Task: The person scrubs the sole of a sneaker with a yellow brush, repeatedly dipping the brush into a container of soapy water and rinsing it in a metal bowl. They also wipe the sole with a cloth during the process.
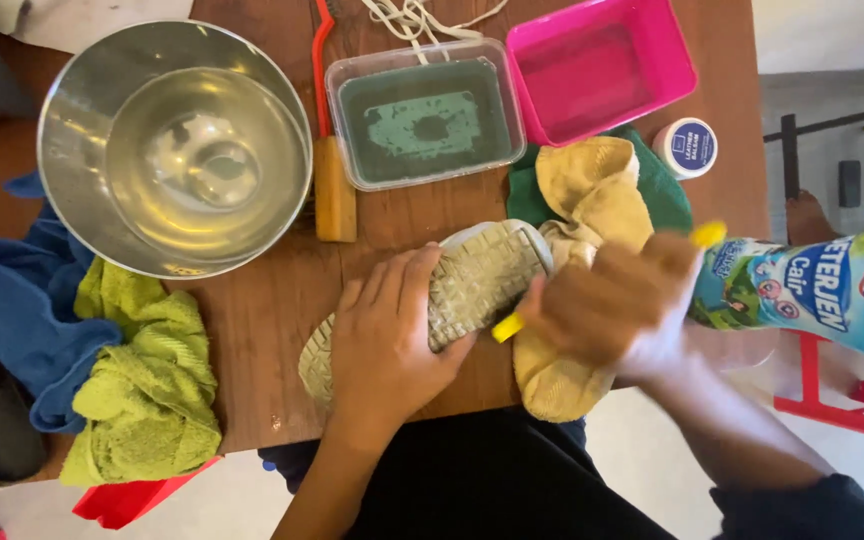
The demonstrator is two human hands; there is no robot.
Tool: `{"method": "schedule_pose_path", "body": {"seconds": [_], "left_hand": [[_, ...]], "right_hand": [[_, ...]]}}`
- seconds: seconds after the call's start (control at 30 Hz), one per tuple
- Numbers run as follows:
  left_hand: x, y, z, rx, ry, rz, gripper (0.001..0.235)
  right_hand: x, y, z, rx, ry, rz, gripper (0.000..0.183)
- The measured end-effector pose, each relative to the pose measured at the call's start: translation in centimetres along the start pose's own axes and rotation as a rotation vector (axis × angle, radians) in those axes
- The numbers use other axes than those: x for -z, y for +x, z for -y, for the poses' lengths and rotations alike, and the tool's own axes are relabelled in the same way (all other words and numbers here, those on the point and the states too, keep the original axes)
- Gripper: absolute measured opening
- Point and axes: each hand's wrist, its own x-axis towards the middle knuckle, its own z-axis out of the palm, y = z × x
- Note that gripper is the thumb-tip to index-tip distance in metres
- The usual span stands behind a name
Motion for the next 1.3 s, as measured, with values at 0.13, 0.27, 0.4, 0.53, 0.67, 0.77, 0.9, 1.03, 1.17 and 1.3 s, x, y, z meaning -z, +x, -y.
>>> {"method": "schedule_pose_path", "body": {"seconds": [0.13, 0.27, 0.4, 0.53, 0.67, 0.77, 0.9, 1.03, 1.17, 1.3], "left_hand": [[0.4, 0.5, -0.2, -0.010, -0.042, -0.030, 0.067], [0.1, 0.1, -0.2, -0.021, -0.004, -0.002, 0.076], [0.2, 0.3, 0.0, -0.017, -0.029, -0.041, 0.073], [0.1, 0.0, -0.1, -0.014, 0.000, 0.005, 0.079], [0.3, -0.3, -0.2, -0.050, 0.022, -0.055, 0.076], [0.0, -0.2, -0.3, -0.073, -0.008, -0.144, 0.077], [-0.4, -0.4, -0.2, -0.086, -0.016, -0.275, 0.076], [-0.4, -0.4, -0.3, -0.092, -0.005, -0.281, 0.078], [-0.3, -0.2, -0.4, -0.122, -0.004, -0.275, 0.078], [-0.8, -0.2, -0.4, -0.131, 0.010, -0.331, 0.068]], "right_hand": [[0.2, 0.4, -2.3, -0.107, -0.147, 0.041, 0.037], [0.3, -0.3, -1.5, -0.056, -0.102, 0.072, 0.042], [-0.1, -0.5, -2.4, -0.169, -0.128, 0.048, 0.040], [-0.5, -0.1, 0.4, -0.091, -0.031, 0.017, 0.036], [0.0, -0.3, -1.1, -0.193, -0.050, 0.072, 0.035], [-0.7, 0.1, 0.9, -0.191, 0.020, 0.033, 0.035], [-0.7, -0.7, 1.6, -0.265, 0.041, -0.104, 0.042], [-1.2, -1.5, 1.8, -0.382, -0.030, -0.101, 0.041], [-0.8, -1.5, 1.6, -0.256, -0.002, -0.041, 0.037], [-0.6, -1.8, -2.4, -0.292, 0.063, -0.086, 0.040]]}}
